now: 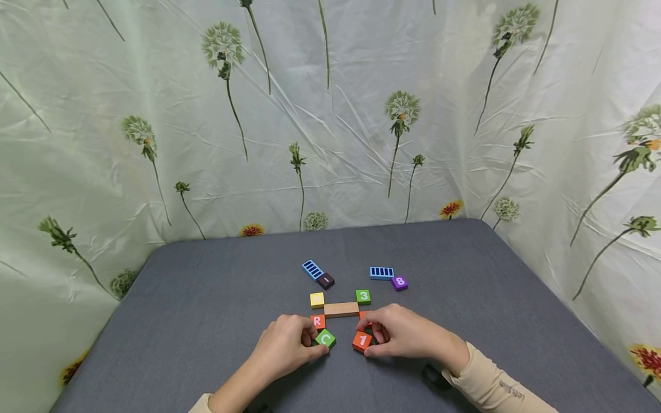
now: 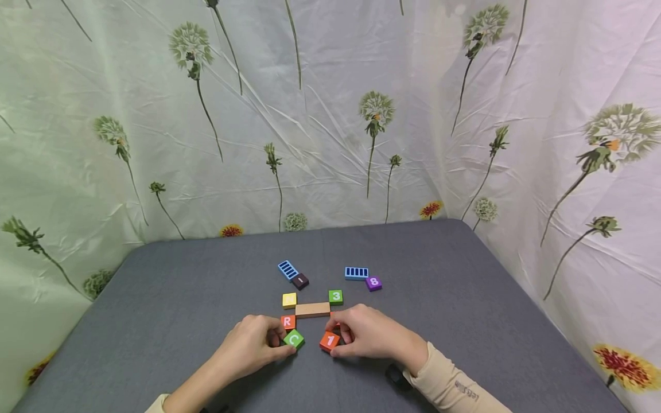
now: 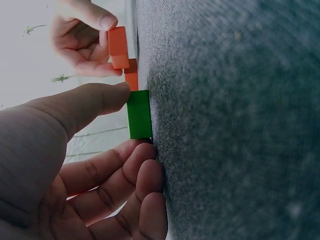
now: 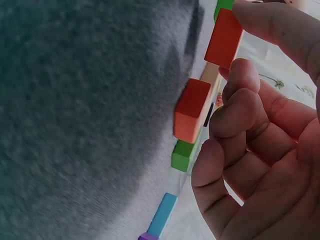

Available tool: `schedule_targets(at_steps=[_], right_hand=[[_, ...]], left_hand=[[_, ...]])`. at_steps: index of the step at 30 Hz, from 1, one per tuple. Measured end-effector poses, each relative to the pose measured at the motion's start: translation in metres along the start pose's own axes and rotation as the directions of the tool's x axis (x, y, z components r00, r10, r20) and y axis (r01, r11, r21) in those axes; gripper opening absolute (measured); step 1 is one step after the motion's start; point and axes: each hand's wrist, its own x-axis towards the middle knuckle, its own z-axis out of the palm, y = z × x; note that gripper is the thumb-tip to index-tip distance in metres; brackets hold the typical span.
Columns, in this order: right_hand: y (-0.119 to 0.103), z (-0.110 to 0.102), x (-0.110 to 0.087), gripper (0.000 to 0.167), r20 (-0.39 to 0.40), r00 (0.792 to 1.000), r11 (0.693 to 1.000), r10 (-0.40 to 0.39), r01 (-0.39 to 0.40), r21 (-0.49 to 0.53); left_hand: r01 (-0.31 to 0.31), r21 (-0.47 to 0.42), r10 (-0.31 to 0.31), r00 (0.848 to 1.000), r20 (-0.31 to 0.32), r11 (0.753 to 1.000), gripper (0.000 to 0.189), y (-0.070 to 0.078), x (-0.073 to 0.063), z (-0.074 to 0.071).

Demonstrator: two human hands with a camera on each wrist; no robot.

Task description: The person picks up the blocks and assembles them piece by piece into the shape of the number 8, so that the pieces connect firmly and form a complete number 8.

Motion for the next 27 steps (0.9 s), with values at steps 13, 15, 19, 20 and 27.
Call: schedule_targets(at_steps=[13, 15, 19, 20, 27], right_hand=[[0.0049, 0.0088, -0.0026, 0.029, 0.002, 1.000, 1.000, 0.016, -0.016, -0.014], [0.0049, 0.0087, -0.0035, 0.030, -0.003, 1.000, 1.000, 0.012, -0.012, -0.015], [0.0046, 0.0078, -0.0060, 0.030, -0.024, 1.000, 1.000, 0.020, -0.020, -0.011], [0.0045, 0.0077, -0.0065, 0.030, -0.033, 0.999, 1.000, 0.024, -0.024, -0.015], [0.0033, 0.0078, -0.0095, 0.023, -0.080, 0.994, 0.996, 0.076, -0.079, -0.031]], left_hand=[[-0.030, -0.015, 0.030, 0.999, -0.026, 0.999, 0.032, -0.0022, -0.0002, 0.0005], [-0.042, -0.011, 0.041, 0.998, -0.044, 0.999, 0.031, -0.0024, -0.0008, 0.0009], [-0.038, -0.017, 0.038, 0.998, -0.043, 0.999, 0.030, -0.0018, -0.0010, 0.0010], [-0.033, -0.019, 0.033, 0.999, -0.038, 0.999, 0.030, -0.0017, -0.0009, 0.0009], [-0.012, -0.023, 0.011, 1.000, -0.021, 1.000, 0.028, -0.0018, -0.0004, 0.0006]])
